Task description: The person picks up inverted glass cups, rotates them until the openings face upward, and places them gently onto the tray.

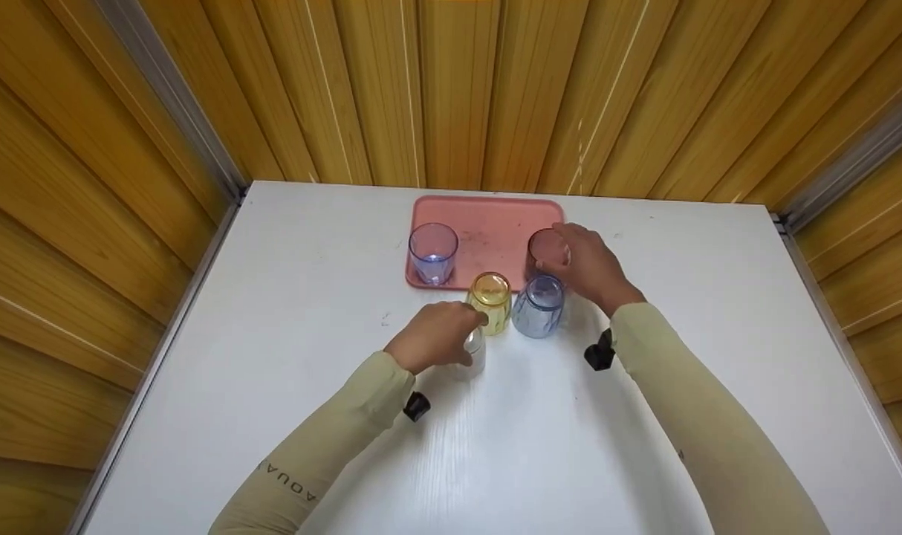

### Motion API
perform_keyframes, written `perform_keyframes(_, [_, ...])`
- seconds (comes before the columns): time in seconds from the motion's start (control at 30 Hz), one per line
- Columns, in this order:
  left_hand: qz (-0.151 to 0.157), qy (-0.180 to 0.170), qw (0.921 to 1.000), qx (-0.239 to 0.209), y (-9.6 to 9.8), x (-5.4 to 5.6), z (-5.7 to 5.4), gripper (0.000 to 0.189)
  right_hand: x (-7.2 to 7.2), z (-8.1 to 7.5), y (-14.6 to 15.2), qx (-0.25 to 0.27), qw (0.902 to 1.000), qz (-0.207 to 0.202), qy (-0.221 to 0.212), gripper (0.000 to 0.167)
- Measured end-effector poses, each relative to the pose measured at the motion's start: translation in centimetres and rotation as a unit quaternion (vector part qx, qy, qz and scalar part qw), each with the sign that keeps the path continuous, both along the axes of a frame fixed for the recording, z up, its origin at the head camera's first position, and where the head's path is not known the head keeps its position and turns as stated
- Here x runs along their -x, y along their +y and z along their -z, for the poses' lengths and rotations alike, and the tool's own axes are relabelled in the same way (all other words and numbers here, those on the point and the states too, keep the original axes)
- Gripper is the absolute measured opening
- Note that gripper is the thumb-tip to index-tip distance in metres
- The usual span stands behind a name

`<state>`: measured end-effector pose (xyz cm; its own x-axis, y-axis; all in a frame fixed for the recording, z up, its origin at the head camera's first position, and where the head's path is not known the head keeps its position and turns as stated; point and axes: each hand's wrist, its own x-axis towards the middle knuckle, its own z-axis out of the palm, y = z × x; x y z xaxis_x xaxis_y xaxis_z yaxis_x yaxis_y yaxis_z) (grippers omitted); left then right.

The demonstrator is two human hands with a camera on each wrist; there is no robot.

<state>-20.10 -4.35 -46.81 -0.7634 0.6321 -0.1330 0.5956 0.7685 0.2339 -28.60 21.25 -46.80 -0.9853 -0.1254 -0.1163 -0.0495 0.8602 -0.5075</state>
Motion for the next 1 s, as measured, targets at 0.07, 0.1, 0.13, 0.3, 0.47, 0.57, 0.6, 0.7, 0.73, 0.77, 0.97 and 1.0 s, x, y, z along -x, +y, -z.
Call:
perform_keyframes(0.07, [0.002,-0.001,1.0000,0.002,0.0,0.0,-0.1,0.053,-0.1,-0.1,-0.2,0.005,1.0000,-0.003,-0.002,0.079])
perform_keyframes(0.1, [0.003,-0.001,1.0000,0.004,0.0,-0.1,-0.2,0.053,-0.2,-0.1,-0.2,0.005,1.0000,-0.004,-0.003,0.078])
perform_keyframes(0.13, [0.004,-0.001,1.0000,0.004,0.0,-0.1,-0.3,0.053,-0.2,-0.1,-0.3,0.006,1.0000,-0.005,-0.002,0.078])
perform_keyframes(0.3, [0.002,-0.005,1.0000,0.000,-0.1,-0.2,-0.8,0.052,-0.5,-0.2,-0.2,0.018,0.9997,-0.015,0.008,0.074])
perform_keyframes(0.47, [-0.003,-0.007,1.0000,-0.002,-0.3,-0.3,-1.3,0.054,-0.7,-0.2,0.2,0.029,0.9992,-0.022,0.015,0.071])
perform_keyframes(0.57, [-0.004,-0.007,1.0000,-0.003,-0.4,-0.4,-1.7,0.055,-0.9,-0.1,0.4,0.034,0.9987,-0.027,0.026,0.069])
perform_keyframes(0.6, [-0.004,-0.004,1.0000,-0.002,-0.4,-0.4,-1.7,0.054,-1.0,-0.1,0.4,0.034,0.9985,-0.030,0.032,0.068])
perform_keyframes(0.7, [-0.003,0.003,1.0000,-0.004,-0.5,-0.5,-1.9,0.054,-1.5,-0.1,0.5,0.030,0.9978,-0.038,0.045,0.070])
perform_keyframes(0.73, [-0.002,0.005,1.0000,-0.005,-0.5,-0.5,-2.0,0.054,-1.7,-0.1,0.5,0.028,0.9977,-0.040,0.047,0.071])
perform_keyframes(0.77, [-0.002,0.008,0.9999,-0.006,-0.5,-0.5,-2.1,0.054,-1.8,-0.1,0.5,0.026,0.9977,-0.041,0.048,0.072])
perform_keyframes(0.97, [0.006,0.021,0.9997,-0.006,-0.5,-0.6,-2.5,0.052,-2.4,-0.3,0.1,0.034,0.9972,-0.049,0.044,0.074])
perform_keyframes(1.0, [0.008,0.023,0.9997,-0.006,-0.5,-0.7,-2.6,0.051,-2.5,-0.3,0.0,0.037,0.9971,-0.051,0.043,0.074])
